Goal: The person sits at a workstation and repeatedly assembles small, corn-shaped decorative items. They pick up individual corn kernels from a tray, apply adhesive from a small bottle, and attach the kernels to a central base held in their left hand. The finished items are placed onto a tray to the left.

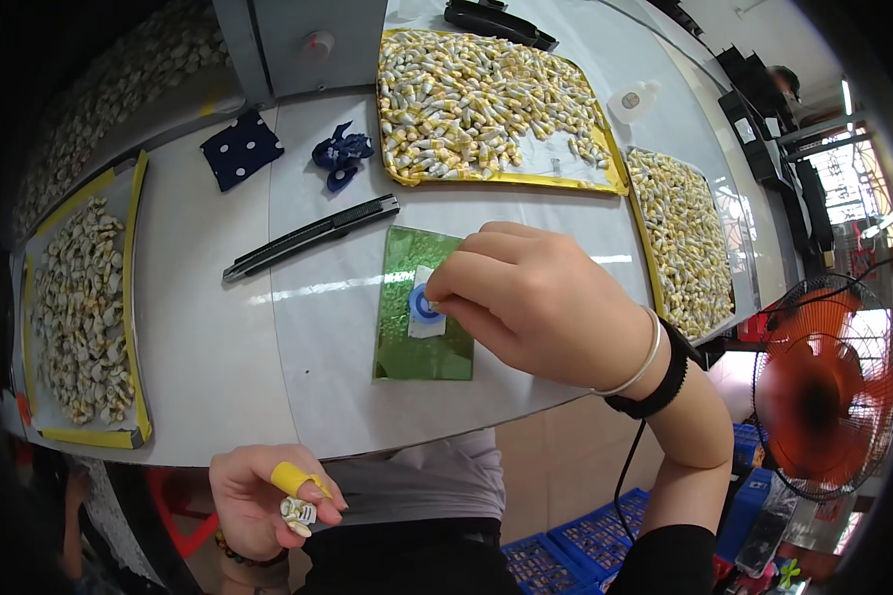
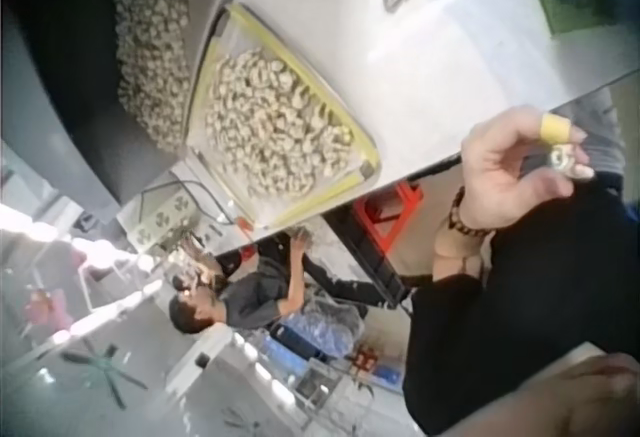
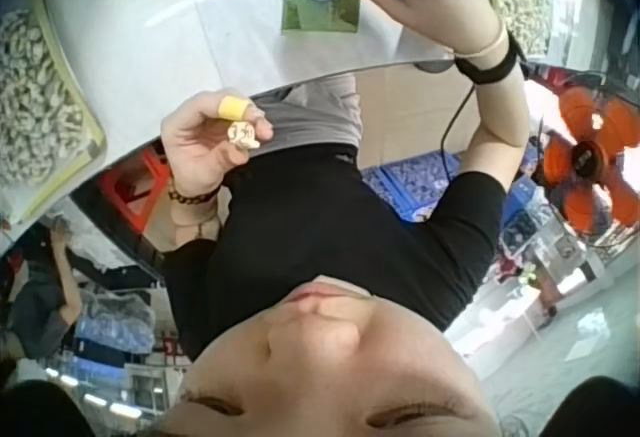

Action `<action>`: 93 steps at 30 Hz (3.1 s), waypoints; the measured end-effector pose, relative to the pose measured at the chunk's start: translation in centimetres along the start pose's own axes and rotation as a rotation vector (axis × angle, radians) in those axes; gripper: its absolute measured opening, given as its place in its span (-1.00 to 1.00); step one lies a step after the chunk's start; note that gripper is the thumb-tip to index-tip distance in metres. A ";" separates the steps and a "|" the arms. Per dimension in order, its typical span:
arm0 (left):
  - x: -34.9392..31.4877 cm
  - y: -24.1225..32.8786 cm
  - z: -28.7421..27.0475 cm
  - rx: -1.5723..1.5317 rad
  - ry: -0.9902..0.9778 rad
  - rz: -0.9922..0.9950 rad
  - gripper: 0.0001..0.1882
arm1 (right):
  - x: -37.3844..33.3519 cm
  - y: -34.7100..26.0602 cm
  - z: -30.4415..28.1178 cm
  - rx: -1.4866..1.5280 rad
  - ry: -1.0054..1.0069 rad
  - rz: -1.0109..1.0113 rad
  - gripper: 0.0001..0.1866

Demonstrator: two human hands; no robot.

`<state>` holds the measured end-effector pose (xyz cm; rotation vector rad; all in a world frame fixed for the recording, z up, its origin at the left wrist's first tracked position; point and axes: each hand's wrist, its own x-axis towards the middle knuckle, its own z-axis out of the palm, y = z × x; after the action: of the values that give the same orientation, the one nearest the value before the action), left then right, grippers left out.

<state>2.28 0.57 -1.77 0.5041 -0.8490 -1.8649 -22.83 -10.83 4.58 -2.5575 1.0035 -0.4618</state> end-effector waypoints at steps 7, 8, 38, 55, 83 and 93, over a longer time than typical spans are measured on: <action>0.1 -0.3 -0.2 -0.018 -0.005 0.015 -0.66 | -0.1 -0.1 0.5 -0.180 -0.043 -0.076 -0.83; 0.2 -0.4 -0.2 -0.023 0.001 0.019 -0.66 | -0.1 -0.1 0.7 -0.163 -0.041 -0.092 -0.83; 1.8 0.2 1.9 0.754 0.059 0.437 -0.67 | -1.3 -6.3 3.8 0.629 0.284 -0.240 -0.89; 2.0 0.4 2.4 0.799 0.034 0.494 -0.67 | -1.4 -6.1 3.4 0.618 0.248 -0.347 -0.90; 1.5 0.2 2.0 0.024 -0.067 -0.134 -0.79 | -1.2 -6.6 2.2 0.878 -0.075 -0.051 -0.86; 0.3 9.6 0.7 1.404 0.028 0.223 -0.80 | -2.5 -5.9 1.2 0.717 0.047 -0.097 -0.76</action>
<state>7.61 -2.02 5.82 1.1789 -2.0350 -0.7977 -20.60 -4.78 5.67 -1.9535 0.5785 -0.7508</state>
